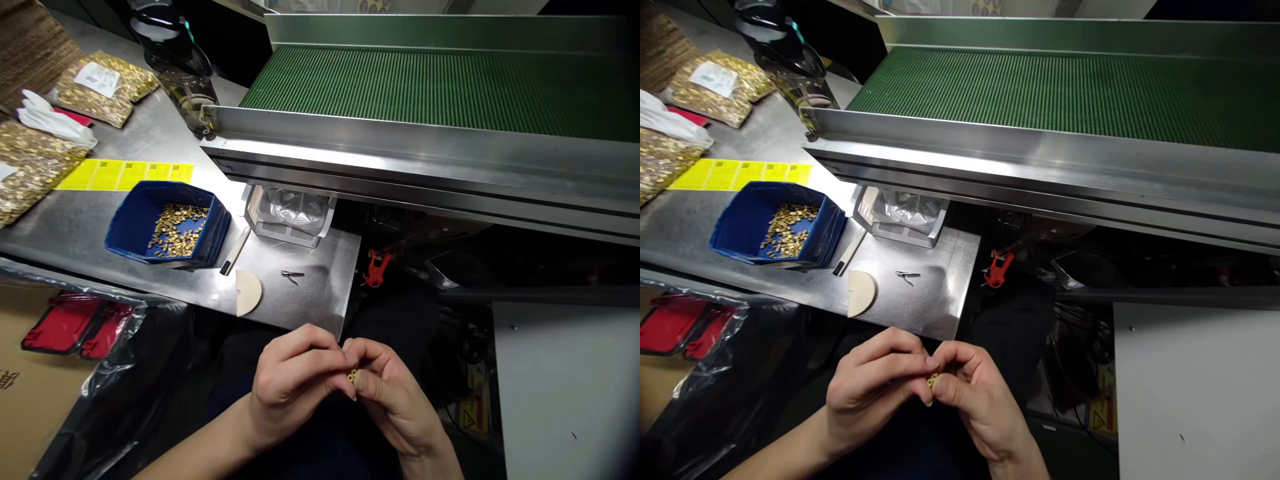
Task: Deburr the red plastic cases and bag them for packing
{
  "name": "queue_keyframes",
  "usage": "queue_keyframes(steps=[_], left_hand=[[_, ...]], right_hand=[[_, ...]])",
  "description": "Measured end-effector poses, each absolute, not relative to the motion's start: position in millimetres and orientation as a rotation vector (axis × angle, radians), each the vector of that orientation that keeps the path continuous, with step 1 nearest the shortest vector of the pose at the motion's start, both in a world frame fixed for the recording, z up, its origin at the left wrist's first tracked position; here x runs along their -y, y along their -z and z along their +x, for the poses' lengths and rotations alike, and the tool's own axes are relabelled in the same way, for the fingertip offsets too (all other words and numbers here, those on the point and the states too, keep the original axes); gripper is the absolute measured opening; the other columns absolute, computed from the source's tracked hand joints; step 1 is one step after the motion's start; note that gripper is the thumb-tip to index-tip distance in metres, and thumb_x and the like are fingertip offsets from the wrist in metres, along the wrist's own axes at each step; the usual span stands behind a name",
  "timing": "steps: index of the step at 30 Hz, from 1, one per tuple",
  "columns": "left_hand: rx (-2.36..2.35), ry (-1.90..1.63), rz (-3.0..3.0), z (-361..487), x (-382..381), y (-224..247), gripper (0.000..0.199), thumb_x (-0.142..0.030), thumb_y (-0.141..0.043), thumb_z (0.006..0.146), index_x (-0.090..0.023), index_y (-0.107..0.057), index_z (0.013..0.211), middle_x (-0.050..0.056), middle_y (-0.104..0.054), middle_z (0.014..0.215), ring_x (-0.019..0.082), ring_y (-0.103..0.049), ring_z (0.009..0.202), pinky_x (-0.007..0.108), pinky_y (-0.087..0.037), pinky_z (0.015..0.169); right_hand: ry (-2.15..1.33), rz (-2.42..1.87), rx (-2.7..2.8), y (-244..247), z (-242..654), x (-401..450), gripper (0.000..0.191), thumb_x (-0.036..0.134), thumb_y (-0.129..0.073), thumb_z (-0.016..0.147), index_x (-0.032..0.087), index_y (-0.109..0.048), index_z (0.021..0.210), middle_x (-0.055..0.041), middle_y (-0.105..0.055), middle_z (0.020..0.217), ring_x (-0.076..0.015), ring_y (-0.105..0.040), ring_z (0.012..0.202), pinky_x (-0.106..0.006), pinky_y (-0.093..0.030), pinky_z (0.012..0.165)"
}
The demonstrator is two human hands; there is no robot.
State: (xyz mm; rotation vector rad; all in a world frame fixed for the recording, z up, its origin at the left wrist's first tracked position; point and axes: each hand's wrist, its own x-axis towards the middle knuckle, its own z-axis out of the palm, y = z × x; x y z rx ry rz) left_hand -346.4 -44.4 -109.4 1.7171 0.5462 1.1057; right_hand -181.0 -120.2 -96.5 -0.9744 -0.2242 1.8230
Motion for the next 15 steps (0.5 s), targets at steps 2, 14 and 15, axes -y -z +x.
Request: queue_keyframes(steps=[2,14,15], left_hand=[[-0.542,-1.104,1.722,-346.3,44.1,109.8,0.021,-0.009,-0.080,0.085,-0.011,-0.076,0.106,0.007,-0.068,0.090,0.015,-0.068,0.074,0.023,-0.058,0.065],[-0.563,-1.110,1.767,-346.2,43.1,106.1,0.017,-0.018,-0.078,0.089,-0.015,-0.077,0.106,0.007,-0.071,0.088,0.015,-0.071,0.073,0.022,-0.060,0.064],[-0.561,-1.109,1.766,-346.1,43.1,106.2,0.017,-0.017,-0.078,0.090,-0.015,-0.077,0.106,0.007,-0.071,0.089,0.016,-0.071,0.073,0.022,-0.061,0.064]], right_hand=[[-1.834,-0.960,0.231,96.6,-180.3,119.4,0.018,0.025,-0.090,0.078,0.020,-0.077,0.090,0.0005,-0.068,0.077,-0.0110,-0.059,0.073,-0.022,-0.044,0.074],[-1.878,-0.928,0.192,95.1,-180.1,117.7,0.023,0.027,-0.092,0.076,0.020,-0.076,0.090,0.0012,-0.068,0.076,-0.0103,-0.058,0.070,-0.022,-0.043,0.071],[-1.878,-0.933,0.197,94.7,-179.8,117.3,0.022,0.027,-0.092,0.076,0.019,-0.076,0.089,0.0011,-0.068,0.075,-0.0106,-0.058,0.070,-0.022,-0.043,0.071]])
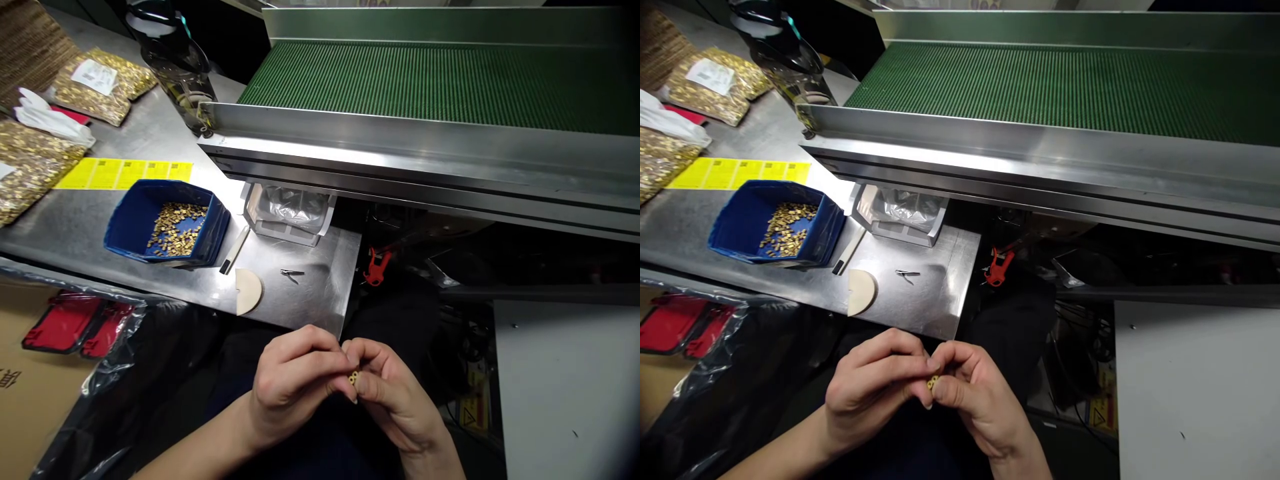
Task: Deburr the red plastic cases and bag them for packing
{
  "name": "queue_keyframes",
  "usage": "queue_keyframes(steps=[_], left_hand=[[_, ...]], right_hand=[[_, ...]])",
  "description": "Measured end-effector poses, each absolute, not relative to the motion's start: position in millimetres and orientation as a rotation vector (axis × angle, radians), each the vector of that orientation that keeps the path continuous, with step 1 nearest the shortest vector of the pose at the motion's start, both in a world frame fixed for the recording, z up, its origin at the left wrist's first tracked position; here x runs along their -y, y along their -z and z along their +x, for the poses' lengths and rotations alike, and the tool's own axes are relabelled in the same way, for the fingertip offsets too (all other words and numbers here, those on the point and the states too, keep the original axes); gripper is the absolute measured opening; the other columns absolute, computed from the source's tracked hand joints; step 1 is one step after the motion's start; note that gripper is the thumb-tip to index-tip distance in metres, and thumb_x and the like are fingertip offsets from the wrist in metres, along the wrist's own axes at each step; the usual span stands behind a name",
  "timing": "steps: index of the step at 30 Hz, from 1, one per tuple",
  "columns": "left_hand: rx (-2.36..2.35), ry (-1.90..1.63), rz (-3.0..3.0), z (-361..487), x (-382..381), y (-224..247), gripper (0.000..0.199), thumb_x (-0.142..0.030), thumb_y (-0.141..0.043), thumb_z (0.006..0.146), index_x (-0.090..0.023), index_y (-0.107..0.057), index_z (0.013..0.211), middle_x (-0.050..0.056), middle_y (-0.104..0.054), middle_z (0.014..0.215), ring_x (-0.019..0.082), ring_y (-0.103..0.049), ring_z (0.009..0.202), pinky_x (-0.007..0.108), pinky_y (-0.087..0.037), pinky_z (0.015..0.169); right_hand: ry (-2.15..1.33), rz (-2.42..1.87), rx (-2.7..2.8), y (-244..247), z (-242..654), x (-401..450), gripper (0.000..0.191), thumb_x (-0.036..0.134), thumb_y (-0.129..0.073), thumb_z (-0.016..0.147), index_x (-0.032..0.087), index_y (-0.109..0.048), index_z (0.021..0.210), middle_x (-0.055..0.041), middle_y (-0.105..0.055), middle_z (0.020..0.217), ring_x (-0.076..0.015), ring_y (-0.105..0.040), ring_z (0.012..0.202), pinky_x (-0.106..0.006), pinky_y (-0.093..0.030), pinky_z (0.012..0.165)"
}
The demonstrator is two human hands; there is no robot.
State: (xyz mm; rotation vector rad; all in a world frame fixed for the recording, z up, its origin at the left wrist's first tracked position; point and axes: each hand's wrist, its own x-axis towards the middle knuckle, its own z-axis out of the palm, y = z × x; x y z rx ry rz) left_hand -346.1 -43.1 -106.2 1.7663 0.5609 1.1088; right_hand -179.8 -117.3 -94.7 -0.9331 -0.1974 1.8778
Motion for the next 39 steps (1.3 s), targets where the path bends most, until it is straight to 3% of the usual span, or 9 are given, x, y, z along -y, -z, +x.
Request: queue_keyframes(steps=[6,11,17,23,39], left_hand=[[-0.472,-1.069,1.730,-345,41,108,0.027,-0.001,-0.068,0.092,-0.015,-0.076,0.114,0.009,-0.072,0.094,0.016,-0.072,0.079,0.023,-0.062,0.070],[-0.522,-1.056,1.711,-344,42,109,0.015,-0.007,-0.071,0.092,-0.012,-0.075,0.106,0.009,-0.068,0.090,0.016,-0.069,0.076,0.023,-0.059,0.066],[-0.609,-1.036,1.706,-342,45,114,0.007,-0.012,-0.068,0.096,-0.015,-0.073,0.100,0.007,-0.065,0.087,0.014,-0.064,0.072,0.023,-0.056,0.063],[-0.640,-1.053,1.701,-340,44,117,0.009,-0.014,-0.068,0.096,-0.016,-0.073,0.103,0.007,-0.066,0.088,0.015,-0.066,0.074,0.024,-0.058,0.065],[-0.673,-1.169,1.785,-347,44,112,0.009,-0.010,-0.076,0.090,-0.013,-0.073,0.099,0.006,-0.070,0.084,0.015,-0.068,0.070,0.023,-0.057,0.062]], right_hand=[[-1.863,-1.008,0.225,95,-177,115,0.018,0.026,-0.092,0.078,0.017,-0.076,0.079,0.0006,-0.071,0.071,-0.0095,-0.059,0.068,-0.021,-0.045,0.071],[-1.808,-1.116,0.191,100,-180,116,0.019,0.028,-0.094,0.075,0.017,-0.079,0.079,0.0010,-0.072,0.070,-0.0071,-0.059,0.066,-0.017,-0.044,0.067],[-1.686,-1.244,0.280,100,-185,117,0.023,0.036,-0.094,0.074,0.017,-0.082,0.080,-0.0013,-0.072,0.071,-0.0103,-0.059,0.067,-0.021,-0.046,0.068],[-1.583,-1.349,0.499,97,-181,118,0.016,0.034,-0.083,0.087,0.019,-0.084,0.087,-0.0025,-0.071,0.077,-0.0149,-0.061,0.076,-0.026,-0.047,0.074],[-1.356,-1.480,0.802,90,-189,124,0.013,0.034,-0.073,0.095,0.023,-0.078,0.091,-0.0005,-0.067,0.083,-0.0154,-0.062,0.078,-0.027,-0.047,0.073]])
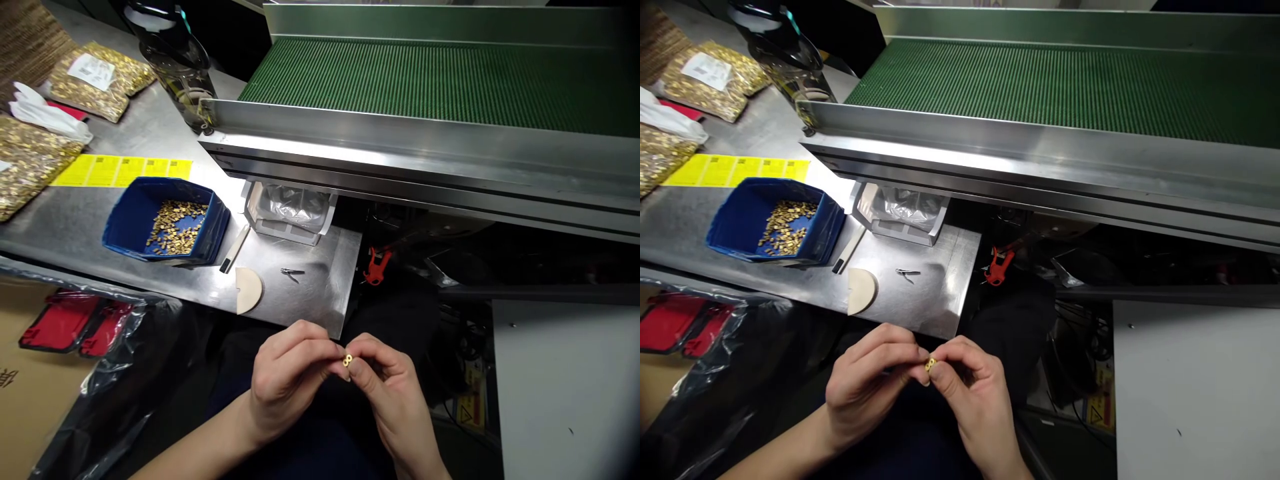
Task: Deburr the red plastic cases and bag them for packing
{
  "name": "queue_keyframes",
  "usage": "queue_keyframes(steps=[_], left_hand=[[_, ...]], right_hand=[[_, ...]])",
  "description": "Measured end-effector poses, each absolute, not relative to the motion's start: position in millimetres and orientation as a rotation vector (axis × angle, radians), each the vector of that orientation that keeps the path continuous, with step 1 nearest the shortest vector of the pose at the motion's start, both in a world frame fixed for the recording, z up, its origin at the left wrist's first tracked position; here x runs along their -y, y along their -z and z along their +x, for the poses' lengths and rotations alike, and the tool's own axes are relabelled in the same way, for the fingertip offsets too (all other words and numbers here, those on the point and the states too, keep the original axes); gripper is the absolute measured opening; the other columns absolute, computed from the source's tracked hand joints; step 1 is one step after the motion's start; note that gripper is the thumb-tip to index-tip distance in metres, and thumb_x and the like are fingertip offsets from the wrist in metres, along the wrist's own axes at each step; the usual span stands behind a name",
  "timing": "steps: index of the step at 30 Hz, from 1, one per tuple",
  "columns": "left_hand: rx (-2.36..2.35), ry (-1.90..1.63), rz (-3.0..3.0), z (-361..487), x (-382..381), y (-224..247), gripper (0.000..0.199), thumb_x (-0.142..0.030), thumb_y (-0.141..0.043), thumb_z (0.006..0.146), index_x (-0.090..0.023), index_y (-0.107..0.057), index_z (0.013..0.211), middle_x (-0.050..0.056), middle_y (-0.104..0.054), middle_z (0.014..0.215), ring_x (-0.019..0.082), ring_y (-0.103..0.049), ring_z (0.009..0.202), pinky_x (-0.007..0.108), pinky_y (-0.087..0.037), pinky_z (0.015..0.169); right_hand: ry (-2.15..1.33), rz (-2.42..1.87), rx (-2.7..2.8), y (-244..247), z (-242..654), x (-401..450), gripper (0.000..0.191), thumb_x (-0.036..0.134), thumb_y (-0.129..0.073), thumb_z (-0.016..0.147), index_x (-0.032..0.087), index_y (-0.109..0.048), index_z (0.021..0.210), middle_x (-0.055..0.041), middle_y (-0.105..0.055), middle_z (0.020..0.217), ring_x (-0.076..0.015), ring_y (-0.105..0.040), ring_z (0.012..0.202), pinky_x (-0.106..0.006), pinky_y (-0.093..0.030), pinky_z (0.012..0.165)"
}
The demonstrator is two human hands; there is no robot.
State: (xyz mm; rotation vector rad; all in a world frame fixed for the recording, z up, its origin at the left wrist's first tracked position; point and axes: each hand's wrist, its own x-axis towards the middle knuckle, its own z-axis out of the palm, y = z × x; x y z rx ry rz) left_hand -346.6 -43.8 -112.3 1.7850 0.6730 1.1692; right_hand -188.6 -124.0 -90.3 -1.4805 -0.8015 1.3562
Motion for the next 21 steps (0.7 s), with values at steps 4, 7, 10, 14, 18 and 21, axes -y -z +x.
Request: queue_keyframes(steps=[4,7,10,14,18,21], left_hand=[[-0.698,-1.170,1.793,-349,46,111,0.008,-0.015,-0.077,0.091,-0.015,-0.073,0.097,0.005,-0.070,0.083,0.014,-0.068,0.068,0.023,-0.058,0.060],[-0.695,-1.182,1.794,-350,47,110,0.007,-0.013,-0.076,0.091,-0.016,-0.073,0.097,0.004,-0.070,0.084,0.014,-0.069,0.068,0.022,-0.058,0.060],[-0.674,-1.195,1.796,-350,48,111,0.009,-0.008,-0.074,0.091,-0.014,-0.073,0.097,0.005,-0.070,0.085,0.014,-0.068,0.069,0.022,-0.058,0.061],[-0.656,-1.204,1.792,-350,50,112,0.013,-0.002,-0.072,0.090,-0.013,-0.073,0.097,0.005,-0.070,0.085,0.014,-0.069,0.071,0.022,-0.058,0.062],[-0.649,-1.206,1.759,-351,53,115,0.026,0.001,-0.068,0.091,-0.013,-0.076,0.111,0.006,-0.069,0.090,0.014,-0.070,0.073,0.023,-0.059,0.064],[-0.586,-1.212,1.775,-351,56,117,0.035,0.004,-0.067,0.090,-0.014,-0.076,0.118,0.006,-0.068,0.090,0.015,-0.070,0.073,0.023,-0.059,0.063]], right_hand=[[-1.250,-1.551,0.937,83,-188,124,0.011,0.033,-0.073,0.095,0.025,-0.081,0.094,-0.0024,-0.069,0.083,-0.0171,-0.064,0.078,-0.028,-0.049,0.072],[-1.208,-1.570,0.993,81,-188,124,0.012,0.032,-0.072,0.096,0.027,-0.083,0.100,-0.0035,-0.071,0.085,-0.0183,-0.066,0.079,-0.029,-0.050,0.072],[-1.171,-1.584,1.033,80,-189,127,0.014,0.030,-0.070,0.097,0.029,-0.083,0.104,-0.0040,-0.072,0.087,-0.0190,-0.067,0.081,-0.030,-0.052,0.073],[-1.136,-1.606,1.070,81,-192,132,0.017,0.029,-0.068,0.098,0.029,-0.083,0.107,-0.0052,-0.072,0.090,-0.0202,-0.068,0.083,-0.031,-0.053,0.074],[-1.135,-1.591,1.079,80,-192,132,0.017,0.028,-0.068,0.099,0.029,-0.083,0.105,-0.0054,-0.072,0.089,-0.0201,-0.067,0.082,-0.031,-0.051,0.074],[-1.213,-1.541,1.007,79,-191,128,0.013,0.030,-0.070,0.098,0.028,-0.083,0.101,-0.0032,-0.070,0.083,-0.0180,-0.065,0.079,-0.029,-0.050,0.073]])
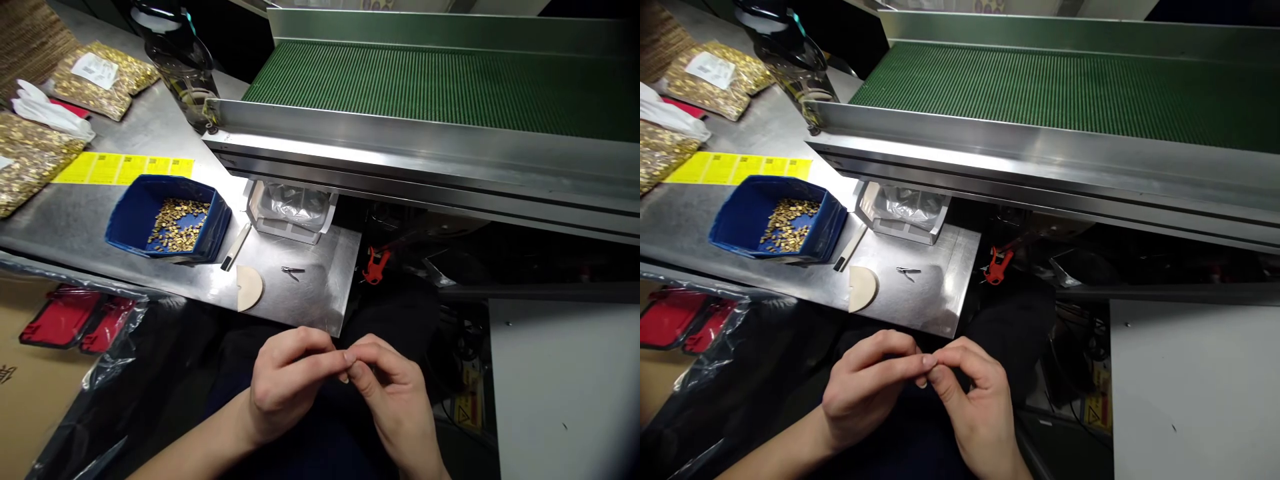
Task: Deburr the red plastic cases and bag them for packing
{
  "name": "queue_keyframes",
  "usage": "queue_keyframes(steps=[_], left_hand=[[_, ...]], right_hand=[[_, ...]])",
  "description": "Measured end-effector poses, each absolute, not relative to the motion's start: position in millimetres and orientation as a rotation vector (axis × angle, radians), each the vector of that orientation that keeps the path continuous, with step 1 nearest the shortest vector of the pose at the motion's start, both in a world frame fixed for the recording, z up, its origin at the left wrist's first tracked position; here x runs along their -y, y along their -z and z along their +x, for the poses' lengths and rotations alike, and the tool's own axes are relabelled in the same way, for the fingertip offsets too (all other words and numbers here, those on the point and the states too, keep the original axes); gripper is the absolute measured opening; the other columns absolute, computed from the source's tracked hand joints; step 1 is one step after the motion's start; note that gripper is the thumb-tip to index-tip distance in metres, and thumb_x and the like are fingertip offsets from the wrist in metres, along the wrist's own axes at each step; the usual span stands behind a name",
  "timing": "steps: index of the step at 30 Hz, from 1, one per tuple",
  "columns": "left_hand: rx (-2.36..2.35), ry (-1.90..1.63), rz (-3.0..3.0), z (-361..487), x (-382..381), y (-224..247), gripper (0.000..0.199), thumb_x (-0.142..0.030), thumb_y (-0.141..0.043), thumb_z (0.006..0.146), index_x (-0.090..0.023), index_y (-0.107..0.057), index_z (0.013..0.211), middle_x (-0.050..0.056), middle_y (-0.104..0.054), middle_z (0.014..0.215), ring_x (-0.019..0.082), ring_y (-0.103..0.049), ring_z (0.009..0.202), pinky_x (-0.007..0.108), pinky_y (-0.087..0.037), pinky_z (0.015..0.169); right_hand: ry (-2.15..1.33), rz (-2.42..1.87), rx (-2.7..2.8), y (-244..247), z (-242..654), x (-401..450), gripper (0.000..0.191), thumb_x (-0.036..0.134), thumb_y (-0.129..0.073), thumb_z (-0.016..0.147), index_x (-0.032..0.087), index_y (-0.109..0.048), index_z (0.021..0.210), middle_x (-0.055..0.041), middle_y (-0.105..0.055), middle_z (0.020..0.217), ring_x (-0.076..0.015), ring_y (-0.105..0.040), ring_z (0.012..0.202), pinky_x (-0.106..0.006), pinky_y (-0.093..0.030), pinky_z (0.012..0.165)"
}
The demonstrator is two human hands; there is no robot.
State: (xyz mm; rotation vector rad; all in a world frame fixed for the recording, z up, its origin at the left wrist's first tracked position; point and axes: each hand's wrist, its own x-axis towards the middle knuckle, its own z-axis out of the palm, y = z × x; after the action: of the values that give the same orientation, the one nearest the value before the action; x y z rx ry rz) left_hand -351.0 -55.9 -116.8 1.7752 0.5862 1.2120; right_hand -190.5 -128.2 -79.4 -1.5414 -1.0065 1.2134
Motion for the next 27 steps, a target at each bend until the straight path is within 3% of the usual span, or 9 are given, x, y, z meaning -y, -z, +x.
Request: queue_keyframes(steps=[8,14,19,27], left_hand=[[-0.585,-1.244,1.797,-348,56,116,0.033,0.005,-0.069,0.088,-0.009,-0.076,0.117,0.008,-0.070,0.092,0.015,-0.069,0.073,0.024,-0.059,0.062],[-0.601,-1.293,1.905,-347,54,128,0.031,0.001,-0.071,0.089,-0.009,-0.075,0.118,0.008,-0.069,0.089,0.015,-0.067,0.072,0.025,-0.057,0.059],[-0.593,-1.281,1.898,-347,56,130,0.036,0.002,-0.072,0.088,-0.011,-0.074,0.121,0.008,-0.070,0.090,0.015,-0.067,0.073,0.025,-0.058,0.060],[-0.668,-1.152,1.567,-342,55,117,0.015,-0.006,-0.075,0.090,-0.013,-0.076,0.103,0.005,-0.067,0.087,0.013,-0.066,0.073,0.022,-0.057,0.064]], right_hand=[[-1.574,-1.263,0.433,87,-197,125,0.014,0.033,-0.079,0.091,0.020,-0.079,0.086,-0.0015,-0.070,0.076,-0.0125,-0.062,0.070,-0.024,-0.051,0.068],[-1.534,-1.362,0.527,87,-192,126,0.014,0.033,-0.079,0.091,0.021,-0.083,0.097,-0.0027,-0.071,0.082,-0.0143,-0.066,0.076,-0.026,-0.056,0.074],[-1.585,-1.307,0.451,87,-192,124,0.012,0.032,-0.080,0.090,0.021,-0.081,0.089,-0.0017,-0.071,0.079,-0.0139,-0.066,0.077,-0.024,-0.055,0.072],[-1.340,-1.415,0.730,92,-194,129,0.013,0.033,-0.073,0.096,0.022,-0.076,0.089,0.0007,-0.063,0.079,-0.0119,-0.062,0.071,-0.023,-0.050,0.066]])
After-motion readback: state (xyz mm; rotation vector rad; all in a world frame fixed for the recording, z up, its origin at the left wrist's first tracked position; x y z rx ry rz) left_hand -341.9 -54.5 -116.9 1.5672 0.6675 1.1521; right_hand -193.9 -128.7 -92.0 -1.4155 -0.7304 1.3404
